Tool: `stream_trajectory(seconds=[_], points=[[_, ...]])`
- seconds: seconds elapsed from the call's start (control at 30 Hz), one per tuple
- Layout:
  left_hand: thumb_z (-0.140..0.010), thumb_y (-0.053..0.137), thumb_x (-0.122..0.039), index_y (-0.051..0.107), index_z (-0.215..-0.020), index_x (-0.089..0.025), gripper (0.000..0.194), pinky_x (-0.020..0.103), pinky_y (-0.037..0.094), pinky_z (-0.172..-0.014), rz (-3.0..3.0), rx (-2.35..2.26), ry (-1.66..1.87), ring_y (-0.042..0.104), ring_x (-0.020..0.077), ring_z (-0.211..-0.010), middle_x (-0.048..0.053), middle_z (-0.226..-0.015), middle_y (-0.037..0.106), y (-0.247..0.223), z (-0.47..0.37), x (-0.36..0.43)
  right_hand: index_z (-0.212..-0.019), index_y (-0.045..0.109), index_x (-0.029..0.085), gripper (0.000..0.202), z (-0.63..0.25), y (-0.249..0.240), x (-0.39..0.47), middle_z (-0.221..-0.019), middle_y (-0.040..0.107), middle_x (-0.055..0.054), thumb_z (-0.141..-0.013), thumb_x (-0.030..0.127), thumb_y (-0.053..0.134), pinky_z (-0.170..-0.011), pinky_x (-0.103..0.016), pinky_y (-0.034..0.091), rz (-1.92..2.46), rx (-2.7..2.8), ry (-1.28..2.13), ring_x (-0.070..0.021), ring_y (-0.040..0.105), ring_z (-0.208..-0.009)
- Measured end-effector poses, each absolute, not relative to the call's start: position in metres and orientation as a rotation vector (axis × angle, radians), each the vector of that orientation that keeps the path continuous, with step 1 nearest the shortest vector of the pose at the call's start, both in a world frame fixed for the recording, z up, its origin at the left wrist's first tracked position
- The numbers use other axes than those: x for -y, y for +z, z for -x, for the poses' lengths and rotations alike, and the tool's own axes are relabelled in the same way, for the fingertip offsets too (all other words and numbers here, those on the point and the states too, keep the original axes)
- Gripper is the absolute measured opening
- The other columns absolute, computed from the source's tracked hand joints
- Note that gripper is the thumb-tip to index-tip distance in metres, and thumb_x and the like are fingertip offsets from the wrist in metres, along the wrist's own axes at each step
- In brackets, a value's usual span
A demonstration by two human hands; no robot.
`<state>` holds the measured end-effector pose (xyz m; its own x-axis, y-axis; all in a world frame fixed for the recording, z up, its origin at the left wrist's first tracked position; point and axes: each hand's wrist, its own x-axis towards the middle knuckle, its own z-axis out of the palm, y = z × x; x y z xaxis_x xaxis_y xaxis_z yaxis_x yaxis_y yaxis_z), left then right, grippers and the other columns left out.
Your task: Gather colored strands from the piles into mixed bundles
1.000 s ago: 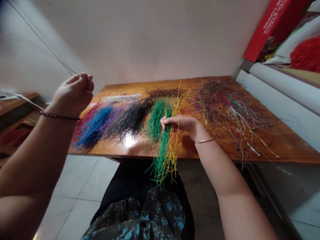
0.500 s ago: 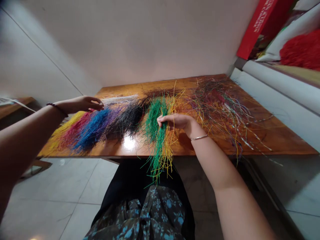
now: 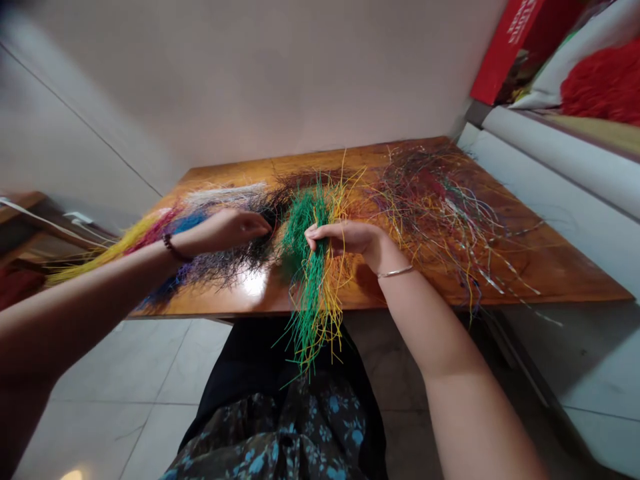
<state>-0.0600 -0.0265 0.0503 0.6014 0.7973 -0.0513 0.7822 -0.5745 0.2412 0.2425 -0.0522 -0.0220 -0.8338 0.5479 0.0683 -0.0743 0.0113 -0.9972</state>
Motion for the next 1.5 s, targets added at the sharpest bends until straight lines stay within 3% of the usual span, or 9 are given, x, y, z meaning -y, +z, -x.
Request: stream_trajectory(seconds=[0.13, 0.33, 0.5, 0.7, 0.83, 1.07, 1.13, 1.33, 1.5], points=[[-0.091, 0.051, -0.053, 0.076, -0.1, -0.021, 0.041, 0.025, 0.048, -0.071, -2.337, -0.888, 0.057, 0.064, 0.0159, -0.076, 0.005, -0.09, 0.074, 0.038, 0.018, 0.092, -0.08, 0.057, 0.014, 0.026, -0.243, -0.016, 0.055, -0.07, 0.04, 0.003, -0.094, 0.035, 0.05, -0.039, -0.018, 0.022, 0.464, 1.871, 1.89, -0.005, 0.033, -0.051], [-0.093, 0.048, -0.055, 0.075, -0.094, -0.02, 0.044, 0.022, 0.045, -0.059, -2.048, -0.857, 0.146, 0.063, 0.0135, -0.071, 0.006, -0.091, 0.075, 0.032, 0.01, 0.114, -0.079, 0.057, 0.014, 0.027, -0.241, -0.015, 0.056, -0.073, 0.041, 0.002, -0.093, 0.037, 0.051, -0.04, -0.02, 0.022, 0.497, 1.878, 1.889, -0.0049, 0.031, -0.051], [-0.091, 0.054, -0.053, 0.072, -0.096, -0.017, 0.041, 0.023, 0.045, -0.059, -1.976, -0.864, 0.263, 0.061, 0.0128, -0.07, 0.006, -0.09, 0.073, 0.033, 0.001, 0.126, -0.079, 0.057, 0.015, 0.027, -0.242, -0.014, 0.058, -0.072, 0.042, 0.002, -0.093, 0.037, 0.052, -0.041, -0.021, 0.022, 0.55, 1.87, 1.882, -0.0062, 0.033, -0.054], [-0.092, 0.056, -0.05, 0.071, -0.096, -0.018, 0.036, 0.025, 0.048, -0.074, -2.132, -0.921, 0.443, 0.064, 0.0153, -0.084, 0.006, -0.097, 0.072, 0.029, 0.009, 0.138, -0.076, 0.056, 0.015, 0.029, -0.243, -0.023, 0.052, -0.077, 0.045, 0.0, -0.091, 0.04, 0.053, -0.045, -0.022, 0.025, 0.574, 1.881, 1.853, -0.0072, 0.037, -0.058], [-0.091, 0.056, -0.048, 0.071, -0.09, -0.019, 0.032, 0.023, 0.047, -0.069, -2.204, -1.028, 0.484, 0.064, 0.0144, -0.078, 0.004, -0.089, 0.073, 0.042, 0.033, 0.142, -0.077, 0.056, 0.016, 0.029, -0.243, -0.026, 0.051, -0.078, 0.044, 0.0, -0.091, 0.04, 0.052, -0.045, -0.023, 0.024, 0.567, 1.866, 1.875, -0.0073, 0.035, -0.058], [-0.083, 0.065, -0.052, 0.071, -0.088, -0.016, 0.037, 0.024, 0.04, -0.06, -2.111, -1.7, 0.853, 0.055, 0.0121, -0.066, 0.004, -0.083, 0.072, 0.074, 0.125, 0.087, -0.079, 0.058, 0.015, 0.028, -0.243, -0.022, 0.054, -0.08, 0.042, 0.0, -0.092, 0.038, 0.052, -0.043, -0.022, 0.022, 0.53, 1.858, 1.895, -0.0074, 0.034, -0.06], [-0.079, 0.065, -0.056, 0.072, -0.094, -0.017, 0.043, 0.024, 0.036, -0.058, -2.034, -1.886, 0.744, 0.051, 0.0099, -0.061, 0.002, -0.082, 0.072, 0.079, 0.163, 0.06, -0.078, 0.057, 0.015, 0.028, -0.243, -0.021, 0.054, -0.079, 0.041, 0.0, -0.092, 0.038, 0.052, -0.043, -0.022, 0.022, 0.529, 1.854, 1.896, -0.0071, 0.033, -0.059], [-0.053, 0.063, -0.077, 0.068, -0.061, -0.016, 0.062, 0.024, 0.024, -0.057, -2.289, -2.03, 0.543, 0.049, 0.0063, -0.049, -0.005, -0.036, 0.046, 0.068, 0.252, -0.007, -0.079, 0.058, 0.015, 0.029, -0.243, -0.023, 0.053, -0.08, 0.041, 0.0, -0.092, 0.04, 0.052, -0.042, -0.021, 0.022, 0.555, 1.855, 1.891, -0.0071, 0.032, -0.059], [-0.069, 0.05, -0.073, 0.067, -0.057, -0.012, 0.064, 0.029, 0.023, -0.064, -2.248, -2.161, 0.292, 0.061, 0.0107, -0.068, -0.002, -0.037, 0.037, 0.047, 0.266, -0.029, -0.078, 0.058, 0.015, 0.029, -0.243, -0.027, 0.051, -0.084, 0.045, -0.002, -0.093, 0.039, 0.052, -0.045, -0.021, 0.026, 0.576, 1.853, 1.879, -0.0083, 0.036, -0.064]])
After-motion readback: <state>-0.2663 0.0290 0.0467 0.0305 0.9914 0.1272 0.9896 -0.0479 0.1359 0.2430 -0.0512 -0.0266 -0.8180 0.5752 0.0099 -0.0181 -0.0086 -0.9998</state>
